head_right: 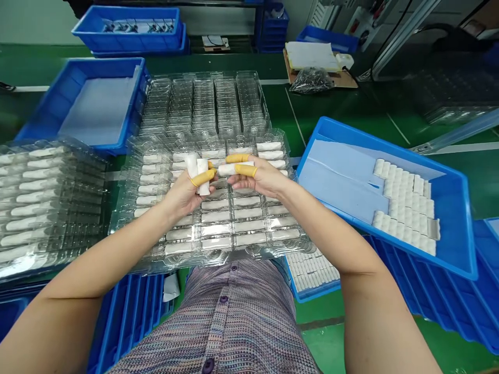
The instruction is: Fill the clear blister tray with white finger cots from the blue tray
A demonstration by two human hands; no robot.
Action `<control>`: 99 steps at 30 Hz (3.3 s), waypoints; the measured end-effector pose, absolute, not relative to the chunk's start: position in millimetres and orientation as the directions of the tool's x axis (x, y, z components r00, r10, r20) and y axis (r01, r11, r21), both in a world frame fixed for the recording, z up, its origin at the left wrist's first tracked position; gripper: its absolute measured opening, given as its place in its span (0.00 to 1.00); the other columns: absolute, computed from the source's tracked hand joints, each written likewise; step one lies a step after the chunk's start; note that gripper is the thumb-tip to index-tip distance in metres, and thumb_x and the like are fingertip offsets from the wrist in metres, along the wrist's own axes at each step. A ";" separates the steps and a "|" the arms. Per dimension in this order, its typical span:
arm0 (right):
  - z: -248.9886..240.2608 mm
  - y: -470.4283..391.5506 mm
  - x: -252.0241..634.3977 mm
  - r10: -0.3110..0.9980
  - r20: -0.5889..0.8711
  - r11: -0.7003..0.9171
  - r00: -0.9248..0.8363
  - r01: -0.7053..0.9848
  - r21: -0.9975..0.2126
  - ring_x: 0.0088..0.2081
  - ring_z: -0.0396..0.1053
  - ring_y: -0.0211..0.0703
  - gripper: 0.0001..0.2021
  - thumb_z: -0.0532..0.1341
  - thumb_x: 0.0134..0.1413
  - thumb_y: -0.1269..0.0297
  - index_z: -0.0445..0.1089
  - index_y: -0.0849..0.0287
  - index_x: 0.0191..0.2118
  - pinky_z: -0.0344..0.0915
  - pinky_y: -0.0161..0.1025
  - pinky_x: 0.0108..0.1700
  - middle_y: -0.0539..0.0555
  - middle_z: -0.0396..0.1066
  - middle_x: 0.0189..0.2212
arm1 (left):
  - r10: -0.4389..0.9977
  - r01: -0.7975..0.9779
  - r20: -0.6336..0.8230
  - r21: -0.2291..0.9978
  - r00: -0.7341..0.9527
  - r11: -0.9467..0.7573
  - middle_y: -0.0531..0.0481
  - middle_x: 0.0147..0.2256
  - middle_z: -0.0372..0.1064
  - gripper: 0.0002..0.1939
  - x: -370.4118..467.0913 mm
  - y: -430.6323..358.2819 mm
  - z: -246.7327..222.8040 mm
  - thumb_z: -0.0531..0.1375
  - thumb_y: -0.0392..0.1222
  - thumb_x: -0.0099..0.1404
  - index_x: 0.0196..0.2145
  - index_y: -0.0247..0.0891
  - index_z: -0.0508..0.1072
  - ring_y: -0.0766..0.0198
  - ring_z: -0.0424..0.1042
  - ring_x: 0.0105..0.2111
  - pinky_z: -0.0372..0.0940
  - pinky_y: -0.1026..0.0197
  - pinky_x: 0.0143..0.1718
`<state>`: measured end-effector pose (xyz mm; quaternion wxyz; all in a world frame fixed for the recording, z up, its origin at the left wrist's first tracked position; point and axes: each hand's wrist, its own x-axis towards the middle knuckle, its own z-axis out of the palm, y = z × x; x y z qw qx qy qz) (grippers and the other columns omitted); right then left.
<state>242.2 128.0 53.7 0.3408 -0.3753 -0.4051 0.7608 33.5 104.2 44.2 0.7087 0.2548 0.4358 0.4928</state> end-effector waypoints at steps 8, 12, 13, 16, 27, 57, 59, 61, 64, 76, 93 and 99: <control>58.3 129.3 240.8 0.882 0.041 0.174 -0.470 0.242 -0.955 0.41 0.76 0.44 0.15 0.70 0.63 0.56 0.71 0.56 0.49 0.76 0.39 0.38 0.56 0.75 0.47 | 0.942 -0.401 -0.324 0.854 0.087 0.330 0.55 0.29 0.70 0.31 32.3 101.6 44.9 0.84 0.40 0.32 0.31 0.35 0.73 0.70 0.69 0.27 0.64 0.71 0.20; 69.9 122.6 252.6 0.748 0.188 0.615 -0.637 0.559 -0.556 0.46 0.74 0.51 0.13 0.69 0.62 0.62 0.78 0.56 0.52 0.69 0.43 0.45 0.57 0.78 0.47 | 0.933 -0.379 -0.354 0.855 0.070 0.353 0.55 0.29 0.70 0.28 31.9 100.4 41.6 0.83 0.38 0.36 0.31 0.37 0.73 0.69 0.69 0.27 0.64 0.71 0.20; 72.5 118.6 253.8 0.742 0.155 0.639 -0.653 0.617 -0.459 0.45 0.75 0.51 0.14 0.68 0.62 0.64 0.79 0.57 0.52 0.68 0.43 0.44 0.57 0.79 0.46 | 0.929 -0.366 -0.359 0.856 0.088 0.366 0.55 0.29 0.70 0.27 33.1 98.5 40.9 0.83 0.38 0.37 0.31 0.37 0.73 0.69 0.69 0.27 0.64 0.71 0.21; 76.6 107.8 262.4 0.754 0.097 0.644 -0.649 0.702 -0.303 0.43 0.75 0.52 0.14 0.68 0.61 0.64 0.81 0.56 0.52 0.65 0.42 0.42 0.57 0.80 0.44 | 0.916 -0.319 -0.370 0.859 0.155 0.401 0.54 0.30 0.71 0.29 37.5 90.2 42.2 0.84 0.44 0.39 0.33 0.37 0.74 0.68 0.71 0.28 0.65 0.70 0.21; 55.9 66.5 379.3 0.815 0.015 0.522 -0.579 0.723 -0.453 0.47 0.75 0.55 0.13 0.70 0.61 0.54 0.84 0.51 0.48 0.68 0.51 0.51 0.58 0.78 0.42 | 0.866 -0.401 -0.433 0.768 0.252 0.500 0.47 0.36 0.75 0.20 36.8 86.3 52.2 0.78 0.47 0.55 0.39 0.37 0.78 0.66 0.73 0.28 0.67 0.70 0.20; 54.8 62.0 241.2 0.802 -0.252 -0.433 -0.541 -0.236 -0.870 0.40 0.82 0.43 0.17 0.74 0.59 0.52 0.69 0.55 0.41 0.81 0.38 0.37 0.54 0.80 0.43 | 0.944 -0.385 -0.060 0.904 0.323 0.189 0.46 0.44 0.83 0.25 36.4 87.6 43.4 0.78 0.51 0.55 0.48 0.40 0.80 0.69 0.72 0.28 0.65 0.66 0.27; 56.6 65.3 243.3 0.718 -0.322 -0.593 -0.617 -0.300 -0.747 0.43 0.84 0.45 0.15 0.72 0.62 0.55 0.69 0.57 0.45 0.82 0.36 0.36 0.57 0.82 0.46 | 0.927 -0.393 -0.066 0.893 0.369 0.220 0.45 0.46 0.83 0.26 31.9 91.3 42.9 0.77 0.50 0.55 0.49 0.40 0.80 0.71 0.68 0.24 0.64 0.65 0.25; 55.8 68.1 245.5 0.634 -0.347 -0.692 -0.691 -0.305 -0.655 0.43 0.84 0.45 0.14 0.70 0.64 0.60 0.70 0.59 0.50 0.83 0.35 0.36 0.59 0.83 0.47 | 0.909 -0.396 -0.070 0.884 0.411 0.247 0.44 0.45 0.83 0.27 28.6 94.7 42.1 0.78 0.50 0.53 0.48 0.39 0.80 0.72 0.64 0.22 0.62 0.65 0.23; 50.9 70.6 248.2 0.560 -0.325 -0.753 -0.762 -0.305 -0.582 0.43 0.85 0.43 0.16 0.71 0.64 0.63 0.70 0.61 0.52 0.83 0.33 0.38 0.58 0.84 0.46 | 0.890 -0.398 -0.061 0.879 0.451 0.262 0.45 0.42 0.84 0.27 28.3 97.1 43.5 0.78 0.49 0.51 0.46 0.39 0.79 0.73 0.62 0.20 0.60 0.66 0.21; 45.7 66.9 302.8 0.881 -0.112 -0.186 -0.459 -0.119 -0.975 0.43 0.80 0.42 0.17 0.77 0.52 0.59 0.71 0.55 0.42 0.77 0.35 0.39 0.52 0.80 0.42 | 0.946 -0.405 -0.212 0.864 0.247 0.299 0.47 0.45 0.80 0.26 30.2 97.1 45.3 0.78 0.56 0.56 0.43 0.40 0.73 0.70 0.74 0.27 0.64 0.70 0.18; 45.5 28.7 355.5 0.845 0.014 0.466 -0.535 0.722 -0.512 0.43 0.75 0.53 0.09 0.64 0.66 0.61 0.80 0.56 0.35 0.68 0.49 0.48 0.58 0.82 0.34 | 0.933 -0.276 -0.153 0.928 0.327 0.249 0.56 0.24 0.68 0.26 36.5 91.9 33.3 0.79 0.60 0.51 0.32 0.39 0.74 0.71 0.64 0.23 0.62 0.66 0.23; 58.8 36.7 296.6 0.799 -0.272 -0.349 -0.536 -0.045 -0.936 0.47 0.82 0.48 0.19 0.67 0.66 0.47 0.74 0.56 0.51 0.79 0.45 0.47 0.57 0.81 0.47 | 0.881 -0.156 -0.090 0.971 0.464 0.181 0.55 0.25 0.71 0.24 42.2 81.4 39.7 0.80 0.54 0.50 0.33 0.38 0.75 0.69 0.66 0.22 0.61 0.66 0.24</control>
